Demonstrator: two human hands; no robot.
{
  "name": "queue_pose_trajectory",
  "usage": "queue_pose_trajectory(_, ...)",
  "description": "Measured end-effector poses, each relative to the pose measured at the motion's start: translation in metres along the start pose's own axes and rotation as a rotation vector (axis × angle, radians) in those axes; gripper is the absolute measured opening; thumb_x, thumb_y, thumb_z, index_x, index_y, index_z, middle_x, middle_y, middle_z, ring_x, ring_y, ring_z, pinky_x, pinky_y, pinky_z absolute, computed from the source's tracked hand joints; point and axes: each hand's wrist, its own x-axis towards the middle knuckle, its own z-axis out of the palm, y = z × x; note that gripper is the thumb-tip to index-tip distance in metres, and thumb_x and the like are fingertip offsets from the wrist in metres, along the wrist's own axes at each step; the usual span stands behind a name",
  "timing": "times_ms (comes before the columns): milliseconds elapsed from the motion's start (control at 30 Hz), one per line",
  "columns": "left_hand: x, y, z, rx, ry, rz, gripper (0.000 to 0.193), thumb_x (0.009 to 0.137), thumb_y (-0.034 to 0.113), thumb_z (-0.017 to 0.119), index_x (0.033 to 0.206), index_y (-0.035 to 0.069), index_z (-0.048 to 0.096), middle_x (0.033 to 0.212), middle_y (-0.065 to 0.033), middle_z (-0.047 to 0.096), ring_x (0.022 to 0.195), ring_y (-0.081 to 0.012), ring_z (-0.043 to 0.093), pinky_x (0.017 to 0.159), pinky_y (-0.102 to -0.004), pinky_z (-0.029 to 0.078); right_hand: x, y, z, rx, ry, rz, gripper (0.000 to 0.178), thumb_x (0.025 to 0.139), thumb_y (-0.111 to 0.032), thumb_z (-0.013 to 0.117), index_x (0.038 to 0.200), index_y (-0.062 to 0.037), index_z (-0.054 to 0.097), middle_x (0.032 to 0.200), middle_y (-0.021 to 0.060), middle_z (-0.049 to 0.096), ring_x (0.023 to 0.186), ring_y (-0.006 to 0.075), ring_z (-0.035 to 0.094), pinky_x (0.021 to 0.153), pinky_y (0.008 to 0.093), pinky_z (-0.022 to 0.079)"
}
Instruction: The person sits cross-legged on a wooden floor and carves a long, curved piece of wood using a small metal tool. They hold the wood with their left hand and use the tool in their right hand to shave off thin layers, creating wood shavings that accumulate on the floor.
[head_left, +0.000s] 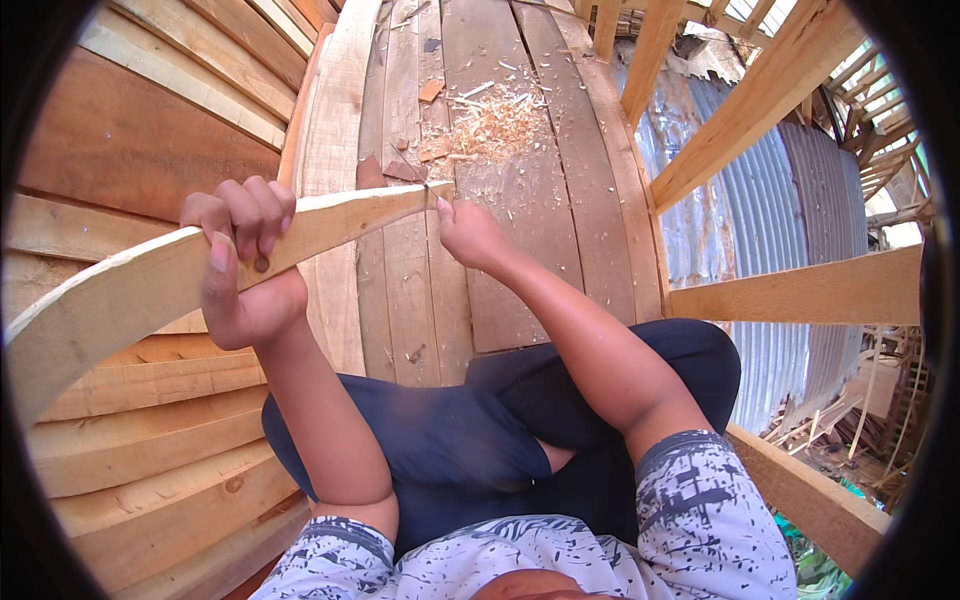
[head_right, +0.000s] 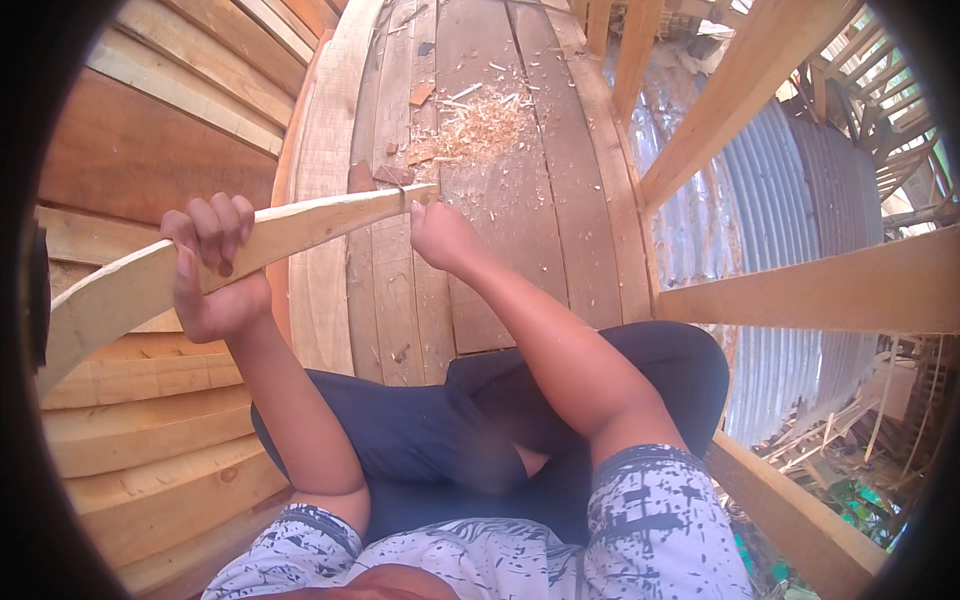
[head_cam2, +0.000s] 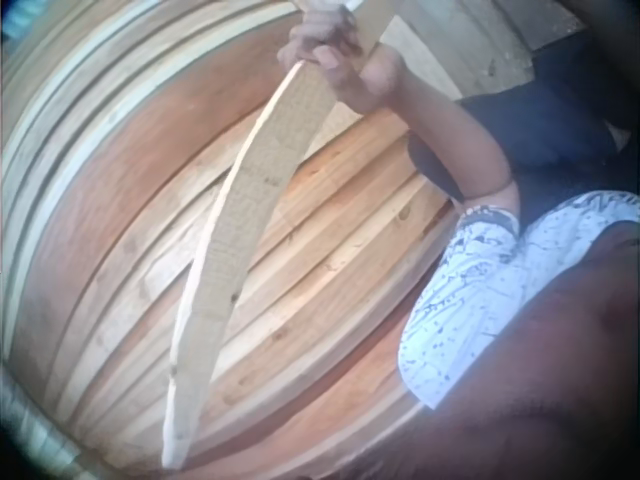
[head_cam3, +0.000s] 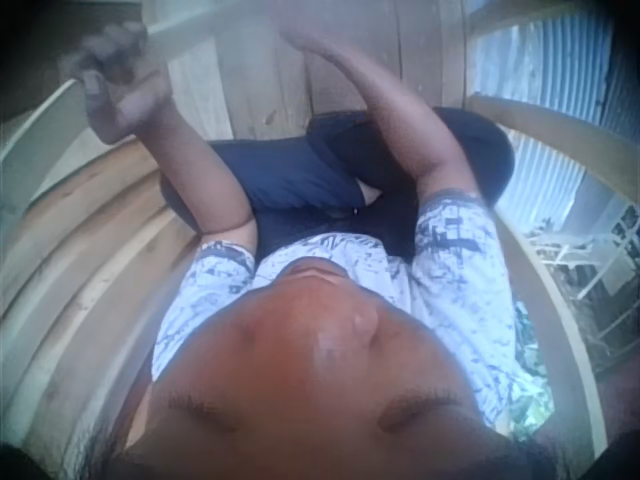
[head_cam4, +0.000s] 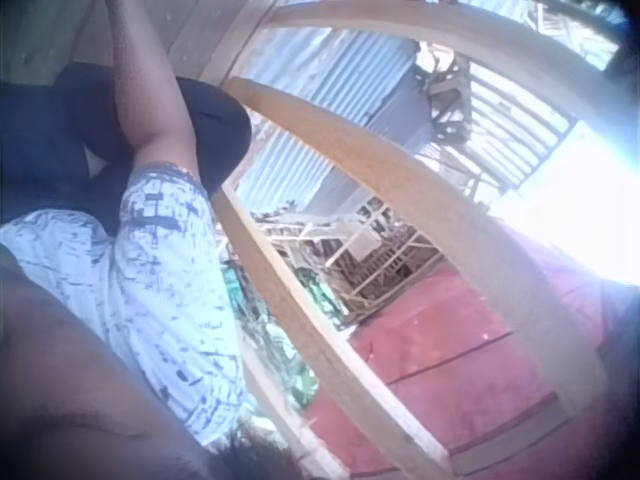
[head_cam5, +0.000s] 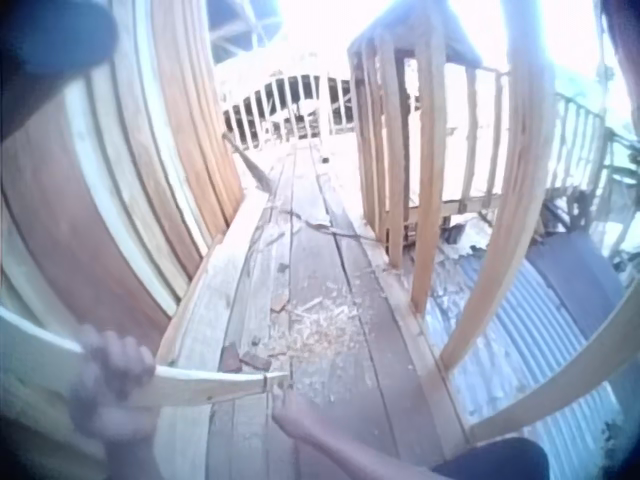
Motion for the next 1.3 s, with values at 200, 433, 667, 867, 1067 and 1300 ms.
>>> queue_pose_trajectory(200, -0.004, 0.001, -0.004, 0.012, -0.019, 0.010, 0.027, 0.085, 0.026, 0.057, 0.079, 0.016, 0.033, 0.067, 0.0019, 0.030, 0.063, -0.0110, 0.030, 0.066, -0.0308, 0.029, -0.021, -0.039, 0.001, 0.062, 0.029, -0.309, 0.052, 0.107, -0.033, 0.035, 0.093, 0.0100, 0.061, 0.085, 0.0312, 0.065, 0.084, 0.0472, 0.064, 0.080, 0.0537, 0.049)
queue_pose_trajectory(433, -0.002, 0.002, -0.006, 0.010, -0.045, 0.028, 0.029, 0.086, 0.025, 0.058, 0.078, 0.014, 0.032, 0.068, 0.0006, 0.031, 0.063, -0.0111, 0.030, 0.064, -0.0310, 0.029, -0.015, -0.033, 0.002, -0.005, 0.003, -0.125, 0.052, 0.106, -0.033, 0.036, 0.090, 0.0083, 0.062, 0.084, 0.0305, 0.066, 0.083, 0.0482, 0.064, 0.080, 0.0539, 0.049)
queue_pose_trajectory(667, 0.000, -0.002, 0.000, -0.009, -0.048, -0.005, 0.026, 0.085, 0.026, 0.057, 0.079, 0.016, 0.034, 0.068, 0.0024, 0.030, 0.063, -0.0107, 0.030, 0.068, -0.0307, 0.029, 0.010, 0.032, 0.004, -0.125, -0.004, 0.054, 0.049, 0.107, -0.034, 0.036, 0.096, 0.0070, 0.062, 0.091, 0.0306, 0.066, 0.090, 0.0474, 0.063, 0.085, 0.0518, 0.049)
queue_pose_trajectory(867, -0.005, 0.001, -0.004, 0.021, -0.030, -0.008, 0.026, 0.085, 0.026, 0.058, 0.080, 0.016, 0.034, 0.068, 0.0024, 0.031, 0.064, -0.0108, 0.030, 0.068, -0.0306, 0.029, -0.004, -0.016, 0.008, 0.104, -0.051, -0.205, 0.054, 0.107, -0.035, 0.032, 0.099, 0.0099, 0.062, 0.094, 0.0303, 0.066, 0.096, 0.0430, 0.065, 0.088, 0.0501, 0.049)
queue_pose_trajectory(1067, 0.000, -0.001, 0.002, -0.011, -0.058, 0.036, 0.027, 0.086, 0.025, 0.057, 0.079, 0.014, 0.033, 0.068, 0.0003, 0.032, 0.062, -0.0111, 0.030, 0.064, -0.0310, 0.029, 0.018, 0.045, 0.012, -0.104, -0.043, 0.138, 0.051, 0.105, -0.032, 0.034, 0.095, 0.0087, 0.063, 0.088, 0.0307, 0.066, 0.085, 0.0461, 0.065, 0.081, 0.0513, 0.049)
queue_pose_trajectory(1300, -0.001, 0.000, -0.006, -0.024, -0.049, 0.017, 0.028, 0.085, 0.025, 0.058, 0.079, 0.015, 0.032, 0.067, 0.0014, 0.031, 0.062, -0.0110, 0.031, 0.065, -0.0308, 0.029, 0.002, 0.004, 0.005, 0.015, 0.028, -0.203, 0.045, 0.103, -0.029, 0.040, 0.091, 0.0075, 0.064, 0.083, 0.0309, 0.065, 0.081, 0.0459, 0.064, 0.079, 0.0535, 0.048)
